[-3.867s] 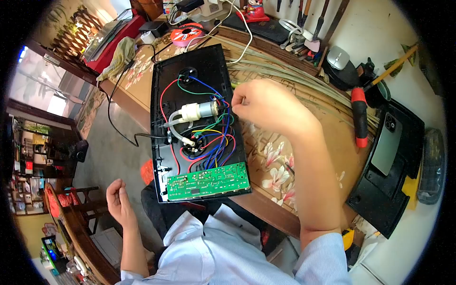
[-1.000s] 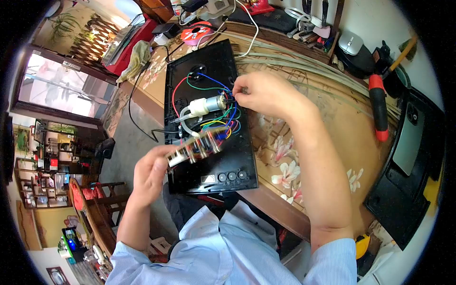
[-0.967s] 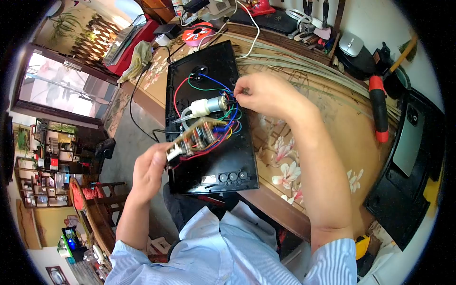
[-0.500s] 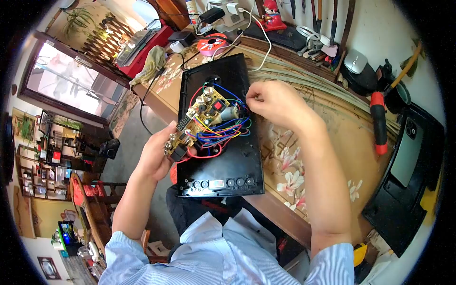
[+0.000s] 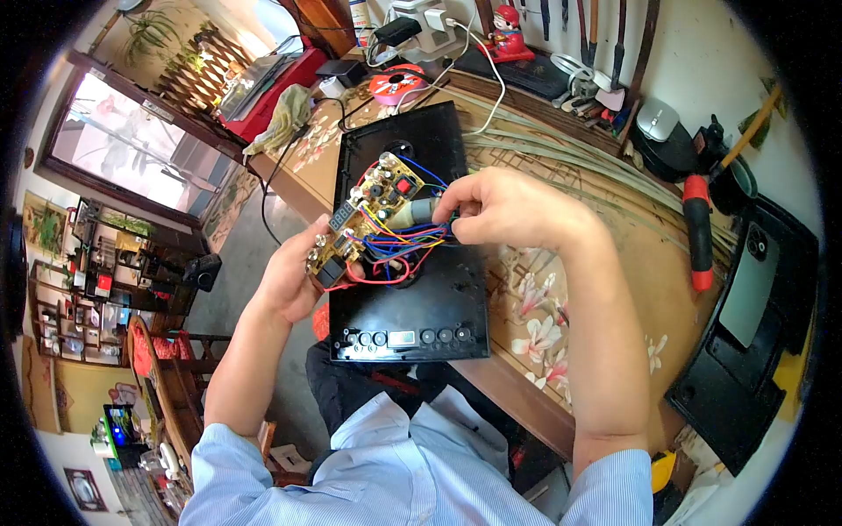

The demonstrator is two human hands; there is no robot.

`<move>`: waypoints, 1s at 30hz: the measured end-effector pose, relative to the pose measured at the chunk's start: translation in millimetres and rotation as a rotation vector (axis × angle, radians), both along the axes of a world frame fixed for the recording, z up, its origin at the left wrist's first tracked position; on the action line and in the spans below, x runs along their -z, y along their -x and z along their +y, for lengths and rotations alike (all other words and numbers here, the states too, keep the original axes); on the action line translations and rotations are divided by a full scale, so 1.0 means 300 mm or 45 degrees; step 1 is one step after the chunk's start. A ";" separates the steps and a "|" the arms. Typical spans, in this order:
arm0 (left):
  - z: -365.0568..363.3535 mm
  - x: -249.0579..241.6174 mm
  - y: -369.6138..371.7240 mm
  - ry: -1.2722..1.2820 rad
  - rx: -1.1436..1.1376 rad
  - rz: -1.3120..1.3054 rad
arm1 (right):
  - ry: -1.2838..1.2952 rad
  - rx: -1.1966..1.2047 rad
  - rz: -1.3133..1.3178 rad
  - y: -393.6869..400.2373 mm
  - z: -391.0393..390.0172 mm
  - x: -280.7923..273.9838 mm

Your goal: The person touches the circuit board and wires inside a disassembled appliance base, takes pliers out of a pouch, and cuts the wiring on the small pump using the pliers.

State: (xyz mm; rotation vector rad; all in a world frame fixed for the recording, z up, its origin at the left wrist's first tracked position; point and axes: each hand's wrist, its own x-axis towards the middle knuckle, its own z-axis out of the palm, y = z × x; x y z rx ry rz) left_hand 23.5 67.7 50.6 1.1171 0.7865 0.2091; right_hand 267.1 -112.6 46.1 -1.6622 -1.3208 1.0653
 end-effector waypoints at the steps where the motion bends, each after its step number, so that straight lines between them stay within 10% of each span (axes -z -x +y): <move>1: 0.008 0.000 0.001 -0.002 0.027 0.015 | 0.010 -0.037 -0.018 -0.002 -0.001 0.001; 30: 0.093 0.042 0.007 -0.045 0.094 -0.081 | -0.184 0.136 -0.106 0.012 0.019 0.007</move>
